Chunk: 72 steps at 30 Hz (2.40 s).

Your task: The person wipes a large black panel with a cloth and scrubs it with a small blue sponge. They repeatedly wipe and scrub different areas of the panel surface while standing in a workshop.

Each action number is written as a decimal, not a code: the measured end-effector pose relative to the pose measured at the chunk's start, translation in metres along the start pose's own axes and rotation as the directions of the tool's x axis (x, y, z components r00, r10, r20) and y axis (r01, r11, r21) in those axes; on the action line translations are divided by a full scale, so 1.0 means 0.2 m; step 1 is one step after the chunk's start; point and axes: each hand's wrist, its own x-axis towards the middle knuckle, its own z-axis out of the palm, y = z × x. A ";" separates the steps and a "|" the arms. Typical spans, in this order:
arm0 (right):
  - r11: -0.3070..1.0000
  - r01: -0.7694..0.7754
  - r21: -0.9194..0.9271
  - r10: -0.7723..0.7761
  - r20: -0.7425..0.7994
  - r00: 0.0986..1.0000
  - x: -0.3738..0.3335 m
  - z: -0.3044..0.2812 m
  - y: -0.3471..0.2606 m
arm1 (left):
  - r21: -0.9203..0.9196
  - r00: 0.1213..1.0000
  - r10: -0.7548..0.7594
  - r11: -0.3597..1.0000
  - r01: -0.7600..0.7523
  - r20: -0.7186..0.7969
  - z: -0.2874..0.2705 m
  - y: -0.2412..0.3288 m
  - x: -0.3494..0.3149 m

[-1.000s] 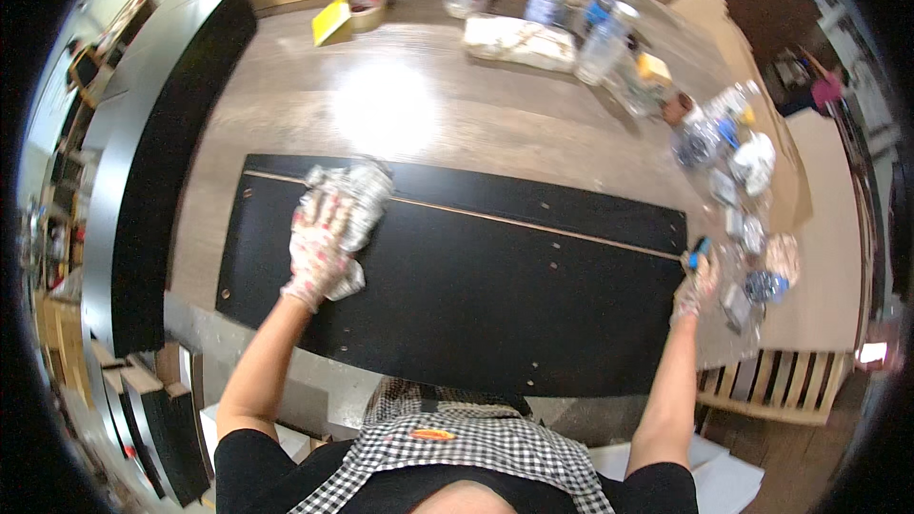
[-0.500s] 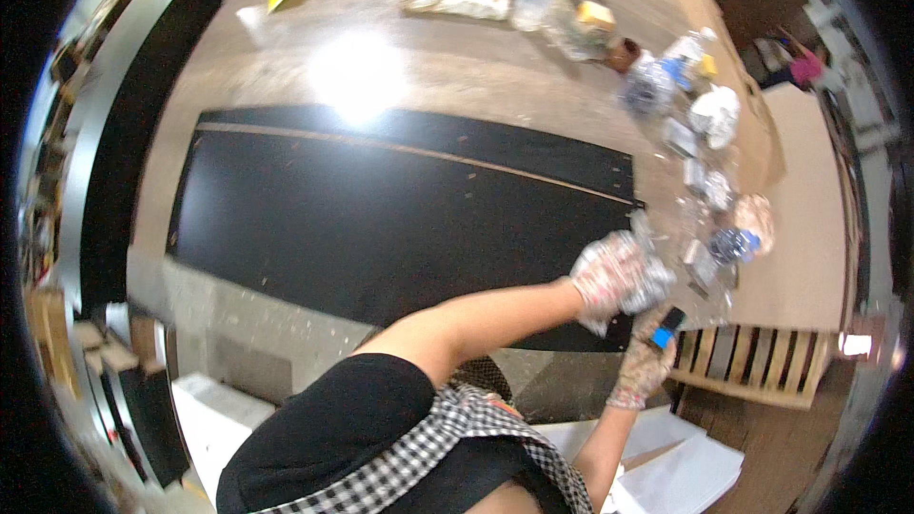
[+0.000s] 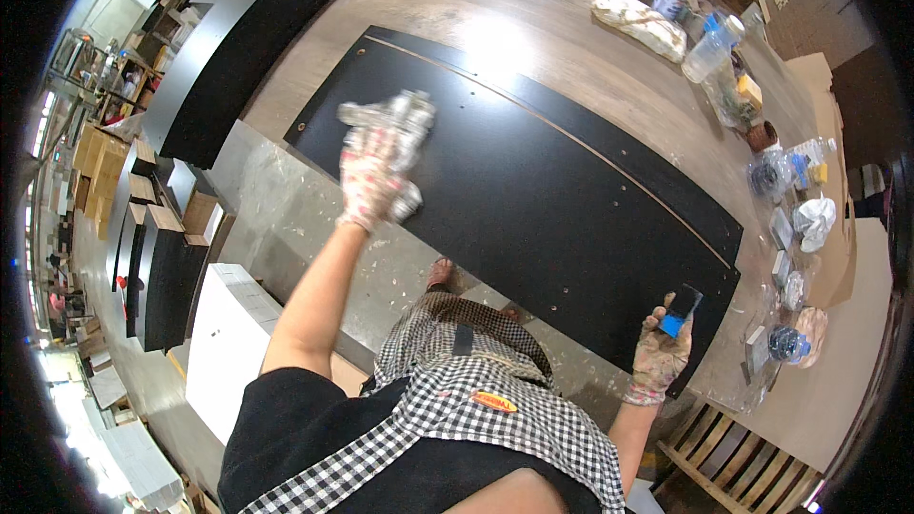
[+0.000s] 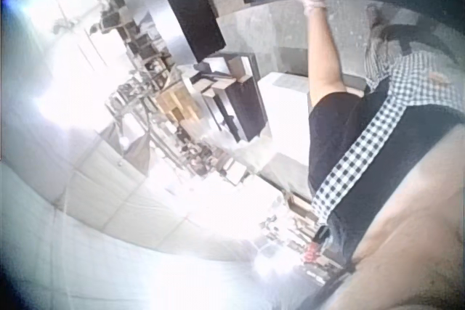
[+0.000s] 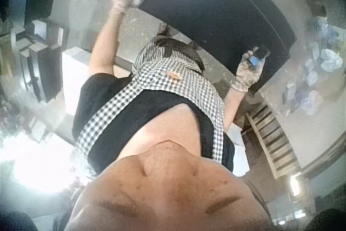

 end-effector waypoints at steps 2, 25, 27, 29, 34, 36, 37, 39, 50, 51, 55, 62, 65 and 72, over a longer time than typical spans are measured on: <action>0.998 -0.047 -0.036 0.048 0.037 0.998 -0.02 0.10 0.10 | 0.059 0.978 -0.206 0.977 0.205 0.023 0.06 -0.37 0.04; 0.587 -0.537 -0.606 0.577 -0.152 0.803 -0.46 0.63 0.74 | -0.518 0.958 -0.250 0.806 0.286 0.140 -0.16 -0.88 -0.28; 0.548 -0.493 -0.676 0.507 -0.201 0.838 -0.51 0.54 0.68 | -0.544 0.954 -0.239 0.784 0.299 0.181 -0.22 -0.84 -0.46; 0.686 -0.488 -0.539 0.488 -0.155 0.859 -0.54 0.46 0.63 | -0.696 0.905 -0.250 0.578 0.425 0.344 -0.26 -0.86 -0.56; 0.882 -0.278 -0.382 0.260 -0.098 0.961 -0.53 0.31 0.54 | -0.830 0.844 -0.119 0.156 0.536 0.523 -0.17 -0.95 -0.55; 0.934 -0.202 -0.294 0.188 -0.076 0.979 -0.52 0.27 0.54 | -0.790 0.791 0.049 0.118 0.602 0.610 -0.09 -0.91 -0.52; 0.949 -0.194 -0.249 0.190 -0.041 0.981 -0.51 0.25 0.54 | -0.753 0.743 0.119 0.119 0.647 0.658 -0.05 -0.87 -0.51; 0.974 -0.150 -0.167 0.150 -0.013 0.989 -0.51 0.22 0.55 | -0.529 0.594 0.170 -0.313 0.789 0.786 -0.03 -0.78 -0.52; 0.943 0.217 -0.253 -0.240 -0.062 0.969 -0.46 0.26 0.34 | -0.868 0.893 -0.080 -0.290 0.404 0.442 -0.48 -0.53 -0.75; 0.941 0.219 -0.260 -0.237 -0.039 0.971 -0.46 0.29 0.34 | -0.816 0.854 -0.147 -0.412 0.406 0.500 -0.48 -0.54 -0.76; 0.952 0.191 -0.239 -0.187 0.038 0.982 -0.46 0.47 0.38 | -0.749 0.857 -0.169 -0.585 0.311 0.487 -0.51 -0.77 -0.84; 0.966 0.179 -0.185 -0.112 0.323 0.940 -0.30 1.05 0.71 | -0.984 0.791 -0.586 -0.112 0.136 0.176 -0.45 -1.34 -1.09; 0.980 0.139 -0.144 -0.042 0.529 0.847 -0.17 1.35 0.97 | -0.984 0.710 -0.693 0.005 0.178 0.125 -0.43 -1.60 -1.19; 0.984 -0.073 -0.161 0.162 0.663 0.731 0.08 2.04 1.69 | -0.994 0.528 -0.848 -0.097 -0.050 0.057 -0.42 -1.95 -1.41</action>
